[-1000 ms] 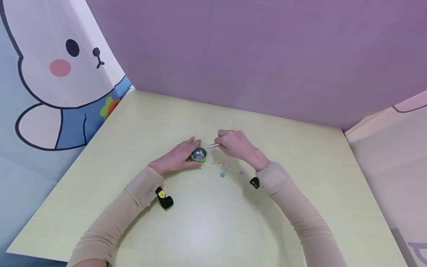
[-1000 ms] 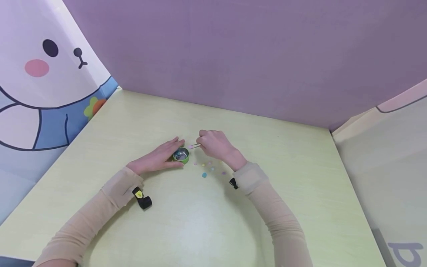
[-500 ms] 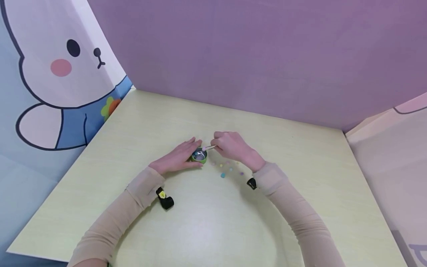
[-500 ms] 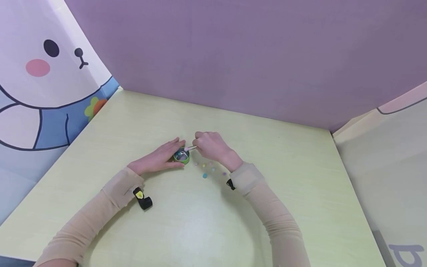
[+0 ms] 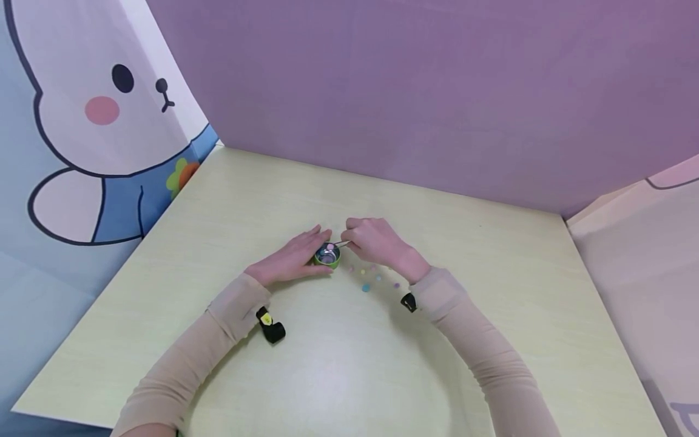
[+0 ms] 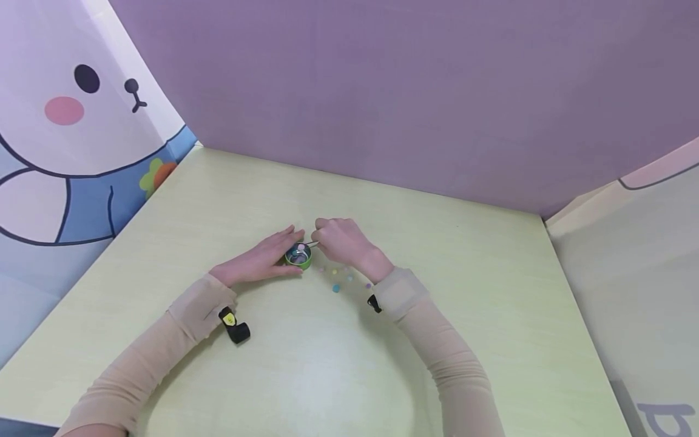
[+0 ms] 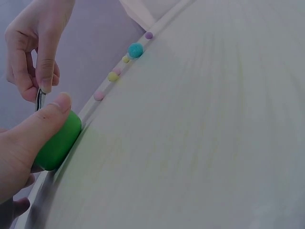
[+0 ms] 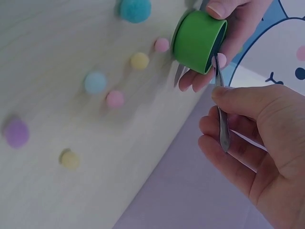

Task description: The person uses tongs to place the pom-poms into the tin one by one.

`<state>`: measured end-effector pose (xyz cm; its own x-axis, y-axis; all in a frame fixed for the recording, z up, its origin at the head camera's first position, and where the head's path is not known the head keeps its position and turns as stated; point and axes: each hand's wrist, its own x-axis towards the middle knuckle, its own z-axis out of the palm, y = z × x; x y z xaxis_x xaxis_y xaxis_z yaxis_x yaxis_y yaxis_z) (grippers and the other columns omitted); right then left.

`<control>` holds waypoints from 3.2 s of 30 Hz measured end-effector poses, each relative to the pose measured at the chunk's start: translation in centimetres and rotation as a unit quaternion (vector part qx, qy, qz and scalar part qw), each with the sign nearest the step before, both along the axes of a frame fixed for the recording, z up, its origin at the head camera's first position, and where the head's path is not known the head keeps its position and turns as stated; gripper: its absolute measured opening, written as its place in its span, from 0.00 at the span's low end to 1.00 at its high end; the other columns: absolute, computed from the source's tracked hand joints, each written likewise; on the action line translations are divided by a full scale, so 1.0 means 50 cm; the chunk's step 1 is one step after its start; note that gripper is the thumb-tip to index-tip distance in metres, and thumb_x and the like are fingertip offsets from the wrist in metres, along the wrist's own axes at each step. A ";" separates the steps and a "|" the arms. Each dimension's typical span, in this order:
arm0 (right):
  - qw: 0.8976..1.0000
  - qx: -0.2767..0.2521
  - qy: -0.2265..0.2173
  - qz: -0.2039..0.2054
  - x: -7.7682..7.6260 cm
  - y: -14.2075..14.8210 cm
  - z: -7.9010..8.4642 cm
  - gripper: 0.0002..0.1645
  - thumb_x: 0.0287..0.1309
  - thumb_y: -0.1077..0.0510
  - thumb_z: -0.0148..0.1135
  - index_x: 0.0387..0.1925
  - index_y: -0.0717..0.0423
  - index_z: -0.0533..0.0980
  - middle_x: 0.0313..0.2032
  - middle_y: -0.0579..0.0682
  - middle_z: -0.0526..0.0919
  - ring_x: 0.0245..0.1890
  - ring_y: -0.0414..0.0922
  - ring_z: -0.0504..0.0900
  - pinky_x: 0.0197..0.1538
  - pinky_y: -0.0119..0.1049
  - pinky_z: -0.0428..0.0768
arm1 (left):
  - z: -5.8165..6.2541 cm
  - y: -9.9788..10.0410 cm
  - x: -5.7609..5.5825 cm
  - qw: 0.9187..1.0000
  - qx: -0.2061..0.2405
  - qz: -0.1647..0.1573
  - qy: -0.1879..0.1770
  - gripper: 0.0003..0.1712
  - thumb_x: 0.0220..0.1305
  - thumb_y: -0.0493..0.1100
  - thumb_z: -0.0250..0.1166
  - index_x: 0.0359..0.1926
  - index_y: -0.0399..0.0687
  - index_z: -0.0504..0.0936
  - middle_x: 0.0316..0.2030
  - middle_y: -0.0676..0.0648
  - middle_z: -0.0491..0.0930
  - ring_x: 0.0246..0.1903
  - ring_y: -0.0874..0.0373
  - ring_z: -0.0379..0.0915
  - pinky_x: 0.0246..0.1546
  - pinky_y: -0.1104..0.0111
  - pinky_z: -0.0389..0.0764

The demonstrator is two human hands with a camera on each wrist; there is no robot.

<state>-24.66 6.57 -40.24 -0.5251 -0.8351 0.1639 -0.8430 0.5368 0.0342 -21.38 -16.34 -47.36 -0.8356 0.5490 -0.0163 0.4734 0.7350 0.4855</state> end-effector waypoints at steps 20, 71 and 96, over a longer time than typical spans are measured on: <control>1.000 0.007 -0.011 0.007 0.007 -0.019 -0.002 0.08 0.59 0.64 0.64 0.37 0.53 0.87 0.30 0.47 0.83 0.26 0.41 0.83 0.31 0.31 0.84 | 0.004 -0.004 0.002 1.000 0.010 -0.003 -0.009 0.55 0.65 0.66 0.60 0.79 0.44 0.46 0.79 0.40 0.48 0.80 0.45 0.37 0.80 0.49 0.46; 1.000 0.015 -0.020 -0.007 0.016 -0.014 -0.008 0.08 0.59 0.63 0.65 0.38 0.52 0.87 0.29 0.46 0.81 0.23 0.40 0.77 0.27 0.31 0.81 | 0.006 0.006 0.007 1.000 0.012 -0.005 0.003 0.54 0.65 0.65 0.62 0.78 0.42 0.49 0.78 0.39 0.51 0.79 0.43 0.40 0.79 0.48 0.49; 0.999 -0.015 0.006 -0.030 0.026 0.062 -0.001 0.04 0.59 0.62 0.67 0.34 0.51 0.85 0.26 0.45 0.78 0.22 0.40 0.76 0.24 0.33 0.79 | -0.004 0.008 -0.001 1.000 0.000 -0.006 0.005 0.56 0.64 0.67 0.61 0.78 0.42 0.48 0.78 0.40 0.50 0.79 0.44 0.39 0.79 0.48 0.48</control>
